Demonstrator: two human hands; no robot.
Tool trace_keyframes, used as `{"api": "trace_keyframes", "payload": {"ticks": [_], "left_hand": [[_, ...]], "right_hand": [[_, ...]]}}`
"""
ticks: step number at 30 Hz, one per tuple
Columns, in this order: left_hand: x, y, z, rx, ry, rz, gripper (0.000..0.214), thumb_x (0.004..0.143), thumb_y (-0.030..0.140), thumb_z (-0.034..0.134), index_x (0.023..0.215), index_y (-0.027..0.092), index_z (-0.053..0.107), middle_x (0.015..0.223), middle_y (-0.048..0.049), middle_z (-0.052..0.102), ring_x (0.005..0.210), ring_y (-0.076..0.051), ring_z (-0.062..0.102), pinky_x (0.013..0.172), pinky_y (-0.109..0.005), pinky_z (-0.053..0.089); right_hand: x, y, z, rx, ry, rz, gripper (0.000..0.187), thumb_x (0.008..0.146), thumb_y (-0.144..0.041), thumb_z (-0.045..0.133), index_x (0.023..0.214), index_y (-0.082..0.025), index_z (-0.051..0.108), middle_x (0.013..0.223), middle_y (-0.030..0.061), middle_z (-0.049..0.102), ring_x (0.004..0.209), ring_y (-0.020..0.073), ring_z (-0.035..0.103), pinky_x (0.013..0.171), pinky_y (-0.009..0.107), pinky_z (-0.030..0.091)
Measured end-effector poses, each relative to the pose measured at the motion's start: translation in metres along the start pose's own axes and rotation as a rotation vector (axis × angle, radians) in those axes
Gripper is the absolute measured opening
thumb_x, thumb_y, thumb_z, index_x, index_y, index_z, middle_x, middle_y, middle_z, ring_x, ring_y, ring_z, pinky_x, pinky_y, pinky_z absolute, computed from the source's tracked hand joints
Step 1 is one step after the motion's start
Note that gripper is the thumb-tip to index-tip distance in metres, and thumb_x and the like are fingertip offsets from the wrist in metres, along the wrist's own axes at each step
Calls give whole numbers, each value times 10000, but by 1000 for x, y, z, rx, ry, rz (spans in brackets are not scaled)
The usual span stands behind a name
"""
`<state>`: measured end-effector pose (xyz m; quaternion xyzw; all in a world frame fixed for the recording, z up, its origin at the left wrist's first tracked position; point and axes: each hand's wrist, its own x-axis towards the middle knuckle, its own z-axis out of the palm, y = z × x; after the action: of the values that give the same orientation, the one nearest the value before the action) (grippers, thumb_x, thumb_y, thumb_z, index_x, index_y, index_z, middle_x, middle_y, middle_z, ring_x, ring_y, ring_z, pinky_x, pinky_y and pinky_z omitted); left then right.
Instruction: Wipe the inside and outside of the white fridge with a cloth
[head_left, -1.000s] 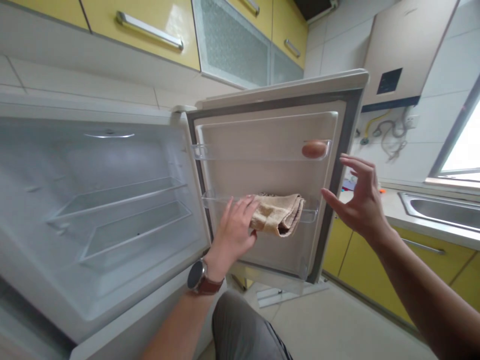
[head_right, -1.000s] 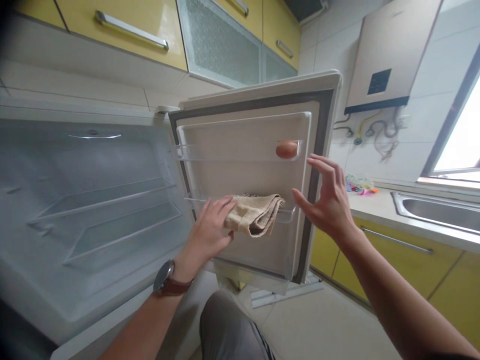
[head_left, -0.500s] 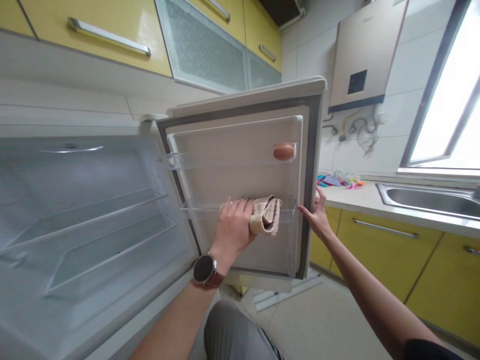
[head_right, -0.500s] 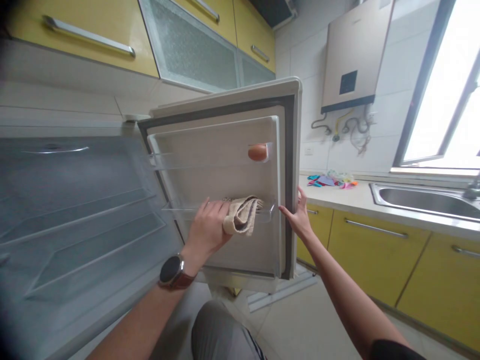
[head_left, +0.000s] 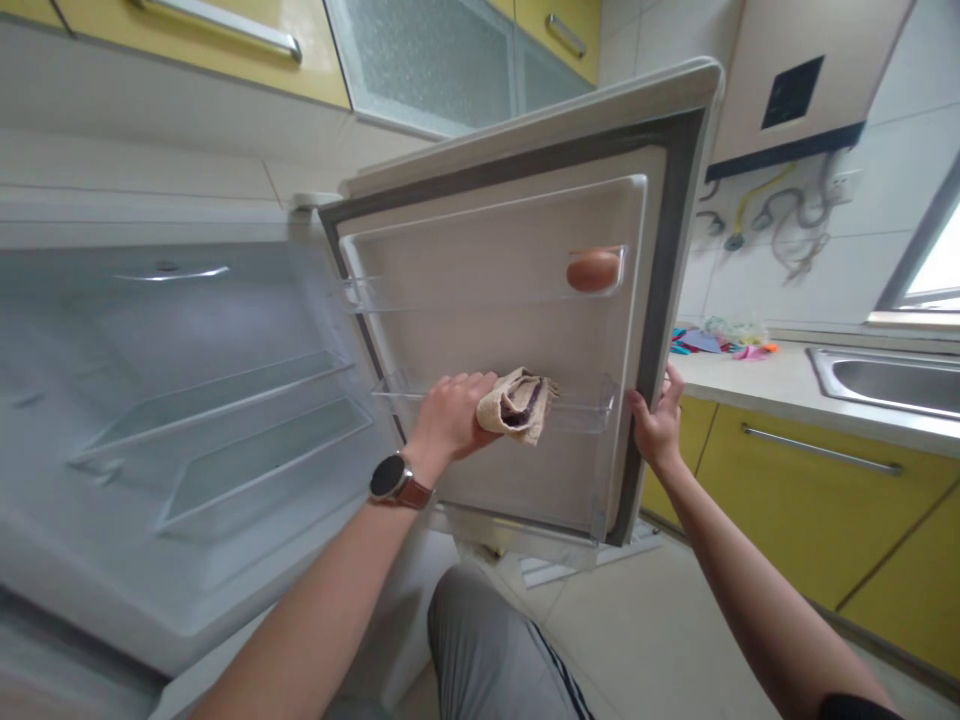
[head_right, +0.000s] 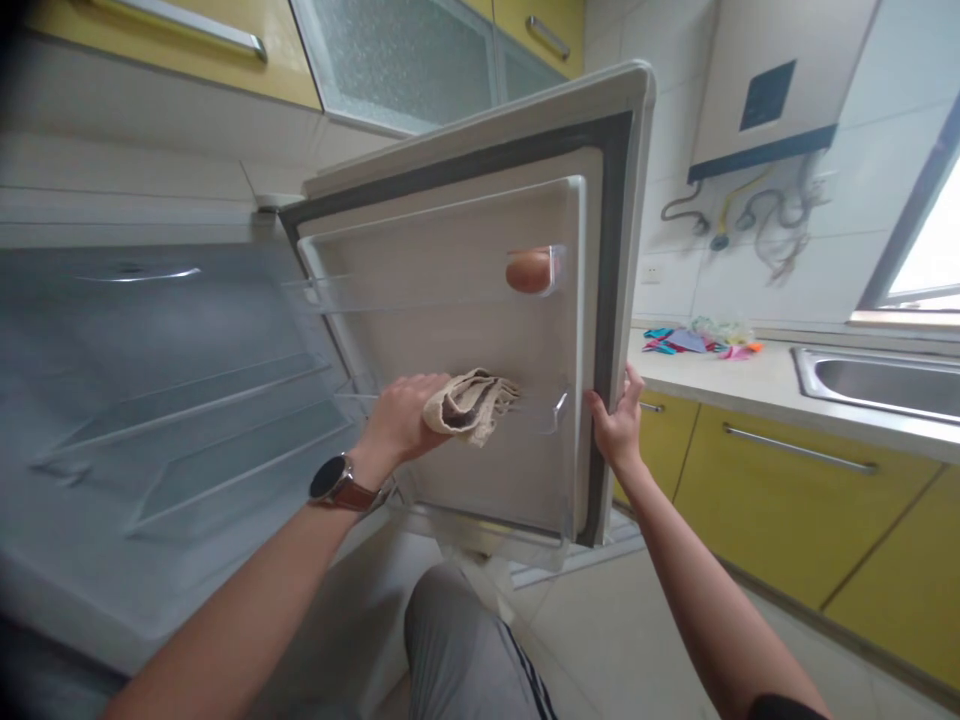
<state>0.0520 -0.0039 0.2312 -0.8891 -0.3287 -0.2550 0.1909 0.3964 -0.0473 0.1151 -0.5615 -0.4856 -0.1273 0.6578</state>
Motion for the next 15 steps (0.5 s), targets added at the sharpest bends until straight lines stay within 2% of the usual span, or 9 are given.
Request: {"api": "trace_keyframes", "payload": {"ticks": [4, 6, 8, 10, 13, 15], "left_hand": [[-18, -50, 8, -96, 58, -135, 243, 842, 390, 729, 964, 185, 683, 958, -120, 727, 960, -295, 688, 911, -359, 488], [-27, -75, 12, -234, 169, -227, 190, 822, 339, 732, 941, 193, 705, 960, -117, 743, 976, -295, 700, 951, -357, 504], [-32, -98, 14, -373, 369, -345, 163, 800, 277, 729, 942, 198, 723, 990, -103, 758, 1037, -291, 706, 1017, -360, 506], [-34, -119, 11, -484, 655, -454, 185, 781, 231, 725, 959, 182, 722, 1045, -91, 760, 1124, -278, 694, 1098, -370, 487], [-38, -155, -4, -602, 1089, -533, 239, 786, 213, 724, 1005, 129, 682, 1144, -89, 738, 1192, -245, 668, 1167, -385, 462], [-47, -180, -18, -635, 1267, -626, 305, 805, 183, 689, 1095, 113, 627, 1224, -80, 708, 1206, -214, 654, 1179, -389, 463]], "right_hand": [[-2, -2, 0, -33, 23, 11, 907, 886, -739, 552, 1532, -155, 300, 1067, 135, 713, 882, 273, 714, 821, 441, 573], [-4, -3, 0, -35, 37, 18, 916, 873, -748, 561, 1525, -152, 319, 1038, 125, 712, 863, 272, 711, 803, 429, 568], [-6, -4, -1, -26, 45, 23, 937, 855, -757, 578, 1526, -152, 329, 1023, 114, 708, 849, 271, 706, 782, 417, 562], [-9, -5, -1, -13, 51, 29, 957, 844, -759, 597, 1533, -150, 330, 1016, 107, 706, 839, 269, 701, 771, 413, 554], [-13, -8, -4, -10, 69, 38, 968, 833, -755, 621, 1533, -145, 345, 992, 100, 701, 815, 267, 689, 757, 414, 547], [-15, -11, -6, -10, 71, 44, 975, 826, -762, 625, 1531, -146, 354, 957, 87, 693, 786, 267, 677, 732, 415, 541]]}}
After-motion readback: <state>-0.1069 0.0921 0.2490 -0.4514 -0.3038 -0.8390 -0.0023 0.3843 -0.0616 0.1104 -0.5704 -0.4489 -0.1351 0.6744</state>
